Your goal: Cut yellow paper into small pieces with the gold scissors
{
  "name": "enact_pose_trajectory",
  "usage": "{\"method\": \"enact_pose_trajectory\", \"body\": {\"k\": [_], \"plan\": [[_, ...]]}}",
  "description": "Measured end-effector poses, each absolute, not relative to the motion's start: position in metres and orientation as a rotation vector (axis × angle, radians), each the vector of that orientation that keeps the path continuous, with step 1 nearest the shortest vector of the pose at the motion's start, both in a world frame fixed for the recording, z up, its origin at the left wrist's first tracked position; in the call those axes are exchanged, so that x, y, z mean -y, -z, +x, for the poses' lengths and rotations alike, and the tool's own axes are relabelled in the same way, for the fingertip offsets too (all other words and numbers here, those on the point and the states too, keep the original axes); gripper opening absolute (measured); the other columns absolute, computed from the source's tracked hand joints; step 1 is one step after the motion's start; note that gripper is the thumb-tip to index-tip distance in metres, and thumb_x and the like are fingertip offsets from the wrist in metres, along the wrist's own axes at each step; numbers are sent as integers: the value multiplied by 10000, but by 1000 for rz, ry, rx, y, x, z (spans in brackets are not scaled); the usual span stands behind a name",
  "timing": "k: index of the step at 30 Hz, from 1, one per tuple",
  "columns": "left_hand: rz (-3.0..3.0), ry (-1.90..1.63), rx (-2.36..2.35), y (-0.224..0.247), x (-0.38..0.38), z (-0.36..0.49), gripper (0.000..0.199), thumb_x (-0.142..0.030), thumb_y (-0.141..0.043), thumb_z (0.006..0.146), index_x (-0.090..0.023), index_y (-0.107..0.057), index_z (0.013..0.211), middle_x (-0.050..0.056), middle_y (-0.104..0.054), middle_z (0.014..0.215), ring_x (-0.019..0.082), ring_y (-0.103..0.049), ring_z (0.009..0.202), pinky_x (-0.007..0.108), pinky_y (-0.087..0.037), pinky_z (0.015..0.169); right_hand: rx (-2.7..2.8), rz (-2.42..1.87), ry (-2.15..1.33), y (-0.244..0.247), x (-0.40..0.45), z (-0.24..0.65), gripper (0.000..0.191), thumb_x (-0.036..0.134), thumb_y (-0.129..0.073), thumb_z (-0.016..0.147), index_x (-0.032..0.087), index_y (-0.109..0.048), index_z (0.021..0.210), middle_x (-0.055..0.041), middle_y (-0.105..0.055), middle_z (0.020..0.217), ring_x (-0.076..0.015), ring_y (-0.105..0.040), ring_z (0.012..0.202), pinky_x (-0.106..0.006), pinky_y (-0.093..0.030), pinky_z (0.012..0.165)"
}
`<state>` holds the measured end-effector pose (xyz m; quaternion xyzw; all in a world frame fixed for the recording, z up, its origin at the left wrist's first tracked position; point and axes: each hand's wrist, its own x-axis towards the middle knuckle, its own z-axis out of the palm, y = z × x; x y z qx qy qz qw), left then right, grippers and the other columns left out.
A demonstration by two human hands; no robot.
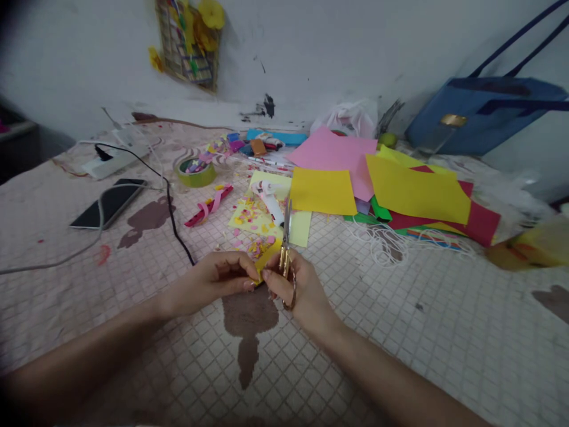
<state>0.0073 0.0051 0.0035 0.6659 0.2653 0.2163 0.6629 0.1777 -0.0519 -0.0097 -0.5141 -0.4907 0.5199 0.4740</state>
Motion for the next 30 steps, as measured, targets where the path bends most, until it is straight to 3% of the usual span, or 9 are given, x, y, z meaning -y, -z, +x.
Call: {"method": "enact_pose_trajectory", "body": {"k": [13,30], "plan": [[1259,-464,-695,-2,-7,8,186,-208,-696,681,-104,-576,779,5,-587,710,70,-511,628,195,-393,592,1319,-1338,-1210,4,52,176,105,253,-562,753,198,-473,750,43,-464,606,-110,-443,536,-232,-371,491],[1157,-446,-704,-2,-8,9,276,-198,-728,630,-109,-535,806,-8,-585,692,53,-510,547,199,-409,540,1327,-1324,-1260,4,54,175,139,306,-580,759,199,-490,761,46,-486,595,-105,-466,506,-232,-372,478]]}}
